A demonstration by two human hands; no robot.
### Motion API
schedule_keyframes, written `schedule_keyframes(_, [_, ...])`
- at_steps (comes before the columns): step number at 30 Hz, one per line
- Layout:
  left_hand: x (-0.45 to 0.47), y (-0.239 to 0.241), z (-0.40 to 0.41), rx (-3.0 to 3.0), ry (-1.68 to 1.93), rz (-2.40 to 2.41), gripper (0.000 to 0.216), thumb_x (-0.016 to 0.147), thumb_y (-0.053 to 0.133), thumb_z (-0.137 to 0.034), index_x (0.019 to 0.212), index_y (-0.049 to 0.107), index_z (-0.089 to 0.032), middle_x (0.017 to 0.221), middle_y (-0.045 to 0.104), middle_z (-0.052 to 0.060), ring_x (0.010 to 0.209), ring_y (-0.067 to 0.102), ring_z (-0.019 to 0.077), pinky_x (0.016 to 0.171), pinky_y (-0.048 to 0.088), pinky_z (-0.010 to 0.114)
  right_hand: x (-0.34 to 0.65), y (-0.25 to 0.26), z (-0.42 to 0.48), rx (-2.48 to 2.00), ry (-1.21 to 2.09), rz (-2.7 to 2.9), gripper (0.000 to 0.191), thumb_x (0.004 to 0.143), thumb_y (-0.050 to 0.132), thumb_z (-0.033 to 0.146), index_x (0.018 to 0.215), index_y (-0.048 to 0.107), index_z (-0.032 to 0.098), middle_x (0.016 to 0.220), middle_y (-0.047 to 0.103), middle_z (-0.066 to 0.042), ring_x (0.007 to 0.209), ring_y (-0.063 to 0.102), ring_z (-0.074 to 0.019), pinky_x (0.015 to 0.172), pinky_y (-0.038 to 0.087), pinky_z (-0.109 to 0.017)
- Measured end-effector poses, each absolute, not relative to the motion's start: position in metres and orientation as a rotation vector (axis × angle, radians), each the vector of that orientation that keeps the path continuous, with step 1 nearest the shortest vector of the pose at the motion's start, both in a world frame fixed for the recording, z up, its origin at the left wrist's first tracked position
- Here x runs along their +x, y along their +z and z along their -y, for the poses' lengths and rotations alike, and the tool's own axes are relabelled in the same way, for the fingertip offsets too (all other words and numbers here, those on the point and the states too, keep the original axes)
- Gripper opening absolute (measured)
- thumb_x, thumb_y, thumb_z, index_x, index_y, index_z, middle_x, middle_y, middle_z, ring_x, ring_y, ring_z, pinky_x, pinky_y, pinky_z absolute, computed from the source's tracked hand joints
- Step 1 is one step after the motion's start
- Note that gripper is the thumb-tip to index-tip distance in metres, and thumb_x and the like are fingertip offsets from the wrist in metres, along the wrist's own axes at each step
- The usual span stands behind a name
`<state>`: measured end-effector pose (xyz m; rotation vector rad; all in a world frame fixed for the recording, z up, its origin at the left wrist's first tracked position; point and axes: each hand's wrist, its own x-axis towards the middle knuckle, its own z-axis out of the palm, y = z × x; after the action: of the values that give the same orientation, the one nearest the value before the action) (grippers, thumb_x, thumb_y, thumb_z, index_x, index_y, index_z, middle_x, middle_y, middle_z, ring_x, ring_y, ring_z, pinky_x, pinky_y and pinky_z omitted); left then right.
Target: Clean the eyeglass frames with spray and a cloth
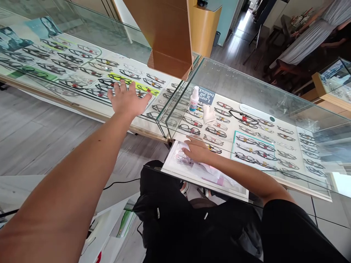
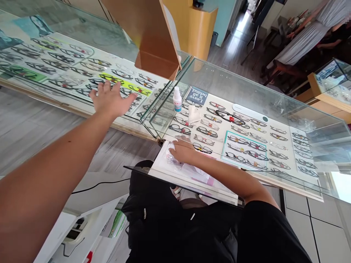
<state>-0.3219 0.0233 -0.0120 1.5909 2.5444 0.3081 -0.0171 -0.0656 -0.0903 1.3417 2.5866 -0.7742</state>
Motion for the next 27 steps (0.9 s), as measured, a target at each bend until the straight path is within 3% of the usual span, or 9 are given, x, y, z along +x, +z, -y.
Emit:
schedule_keyframes(2, [-0.323, -0.013, -0.025, 1.593, 0.323, -2.542, 0.103, 0.100, 0.034, -0.081, 0.177, 0.034, -0.012, 0.189, 0.019, 0.020, 0.176, 0.014, 0.0404, 0.138, 0.012, 0.065, -0.005, -0.060, 0.087, 1.226, -1.015, -2.633, 0.040, 0.113, 0.057, 0.041, 0.139, 0.072, 0.016, 0.157, 0.067, -0.016, 0.144, 0.062, -0.0311, 0.118, 0.048, -0.043])
schedule_keyframes(5, [-0.325, -0.015, -0.027, 1.596, 0.337, -2.538, 0.106, 0.099, 0.034, -0.083, 0.176, 0.034, -0.011, 0.188, 0.020, 0.022, 0.175, 0.014, 0.0420, 0.138, 0.012, 0.068, 0.021, -0.009, 0.111, 1.134, -1.309, -2.697, 0.028, 0.113, 0.057, 0.037, 0.103, 0.078, 0.022, 0.106, 0.081, -0.005, 0.092, 0.073, -0.0191, 0.083, 0.053, -0.032])
schedule_keyframes(6, [-0.326, -0.016, -0.027, 1.599, 0.337, -2.540, 0.106, 0.099, 0.033, -0.084, 0.176, 0.034, -0.011, 0.188, 0.020, 0.022, 0.175, 0.015, 0.0422, 0.137, 0.012, 0.068, 0.032, 0.008, 0.113, 1.141, -1.284, -2.760, 0.038, 0.114, 0.054, 0.038, 0.086, 0.073, 0.021, 0.087, 0.076, -0.003, 0.078, 0.068, -0.0174, 0.073, 0.049, -0.031])
schedule_keyframes(8, [-0.326, -0.016, -0.028, 1.604, 0.325, -2.546, 0.107, 0.098, 0.031, -0.085, 0.177, 0.034, -0.012, 0.188, 0.021, 0.022, 0.175, 0.015, 0.0425, 0.137, 0.013, 0.068, 0.057, 0.034, 0.108, 1.305, -0.984, -2.988, 0.047, 0.114, 0.050, 0.039, 0.074, 0.067, 0.022, 0.075, 0.068, -0.004, 0.071, 0.060, -0.0184, 0.070, 0.045, -0.034])
schedule_keyframes(10, [-0.326, -0.016, -0.029, 1.607, 0.313, -2.548, 0.108, 0.098, 0.030, -0.086, 0.177, 0.034, -0.013, 0.188, 0.020, 0.022, 0.175, 0.014, 0.0423, 0.137, 0.013, 0.068, 0.085, 0.050, 0.089, 1.615, -0.440, -3.130, 0.041, 0.113, 0.049, 0.037, 0.083, 0.072, 0.021, 0.085, 0.073, -0.009, 0.083, 0.062, -0.0241, 0.079, 0.048, -0.039])
schedule_keyframes(13, [-0.327, -0.015, -0.029, 1.611, 0.301, -2.548, 0.108, 0.097, 0.030, -0.086, 0.177, 0.035, -0.013, 0.188, 0.020, 0.022, 0.175, 0.015, 0.0421, 0.137, 0.014, 0.069, 0.127, 0.050, 0.052, 1.964, 0.116, -2.872, 0.036, 0.109, 0.049, 0.033, 0.107, 0.082, 0.019, 0.127, 0.079, -0.017, 0.117, 0.062, -0.0372, 0.102, 0.050, -0.054])
schedule_keyframes(16, [-0.328, -0.015, -0.031, 1.616, 0.287, -2.548, 0.109, 0.097, 0.030, -0.086, 0.177, 0.035, -0.011, 0.188, 0.020, 0.023, 0.175, 0.015, 0.0432, 0.136, 0.015, 0.070, 0.156, 0.033, 0.025, 2.061, 0.196, -2.617, 0.042, 0.108, 0.048, 0.033, 0.125, 0.081, 0.015, 0.157, 0.069, -0.018, 0.140, 0.054, -0.0431, 0.113, 0.048, -0.061])
schedule_keyframes(18, [-0.328, -0.015, -0.031, 1.615, 0.276, -2.544, 0.112, 0.096, 0.029, -0.087, 0.177, 0.034, -0.011, 0.188, 0.020, 0.023, 0.175, 0.014, 0.0434, 0.136, 0.015, 0.070, 0.165, 0.021, 0.018, 2.066, 0.206, -2.564, 0.046, 0.109, 0.045, 0.033, 0.135, 0.078, 0.013, 0.165, 0.063, -0.017, 0.145, 0.051, -0.0431, 0.116, 0.047, -0.063])
schedule_keyframes(27, [-0.323, -0.013, -0.026, 1.606, 0.320, -2.548, 0.107, 0.097, 0.030, -0.084, 0.175, 0.037, -0.011, 0.188, 0.021, 0.023, 0.174, 0.015, 0.0425, 0.138, 0.012, 0.066, 0.158, 0.006, 0.012, 2.051, 0.153, -2.611, 0.049, 0.110, 0.040, 0.034, 0.135, 0.077, 0.014, 0.163, 0.065, -0.017, 0.148, 0.049, -0.0438, 0.120, 0.044, -0.067])
